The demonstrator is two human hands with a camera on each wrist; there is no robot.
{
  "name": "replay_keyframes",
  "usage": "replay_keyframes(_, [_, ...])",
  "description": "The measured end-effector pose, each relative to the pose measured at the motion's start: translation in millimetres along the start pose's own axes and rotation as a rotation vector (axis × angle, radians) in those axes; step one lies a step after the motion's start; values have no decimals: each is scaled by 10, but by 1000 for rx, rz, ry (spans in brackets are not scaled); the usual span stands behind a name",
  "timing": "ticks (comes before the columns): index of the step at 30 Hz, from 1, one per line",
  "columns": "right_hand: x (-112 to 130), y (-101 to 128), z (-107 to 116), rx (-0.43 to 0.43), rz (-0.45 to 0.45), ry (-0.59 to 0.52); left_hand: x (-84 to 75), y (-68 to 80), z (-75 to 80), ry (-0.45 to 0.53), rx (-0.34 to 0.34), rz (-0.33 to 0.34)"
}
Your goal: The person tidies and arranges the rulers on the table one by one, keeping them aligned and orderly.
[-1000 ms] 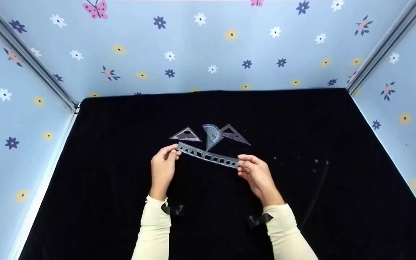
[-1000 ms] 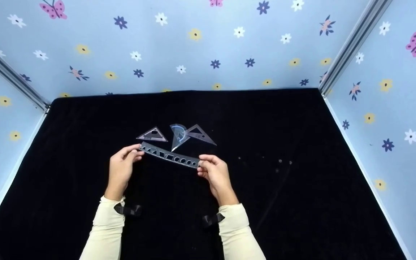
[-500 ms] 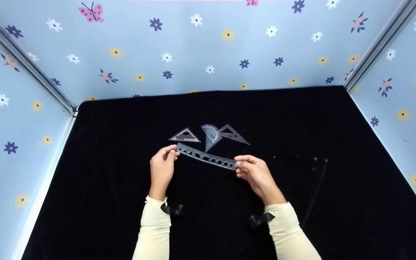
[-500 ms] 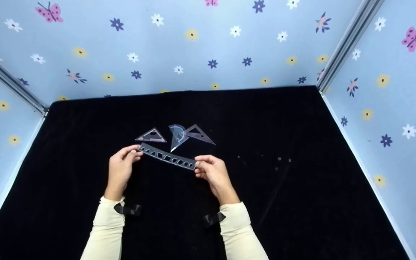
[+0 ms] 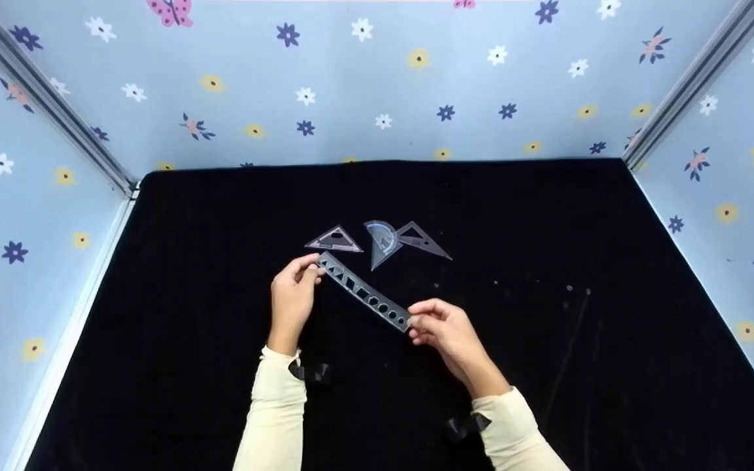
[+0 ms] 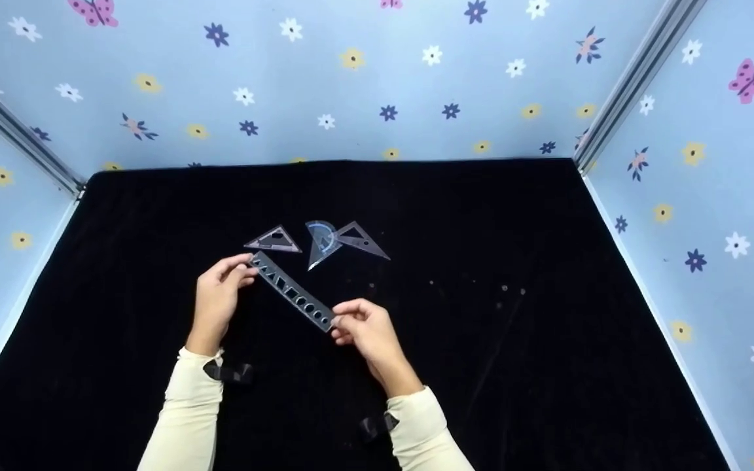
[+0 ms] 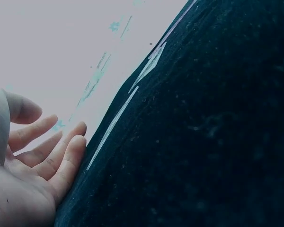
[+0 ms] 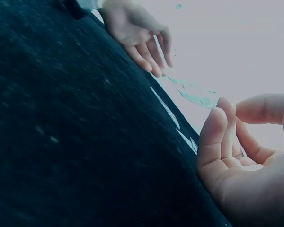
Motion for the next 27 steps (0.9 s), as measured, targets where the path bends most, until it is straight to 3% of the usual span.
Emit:
replay_keyframes(4, [-14,60,-72,39,6,29,-53,-14,-16,57,12,2])
replay_keyframes(14, [-147,88,-173,88,22,67,116,-42,-2,160,-6,-5])
replay_keyframes(27, [-226,126,-287,142,115,236,88,-70,-25,256,3,15])
Point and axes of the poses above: each hand's wrist, its own y-axis away from the middle knuckle, its own z-axis out of the back of the hand, x = y × z, the point moved 2 cm from there along -y, towards the middle knuckle, and after that the axes turned 7 degrees about x, right-handed, at the moved point
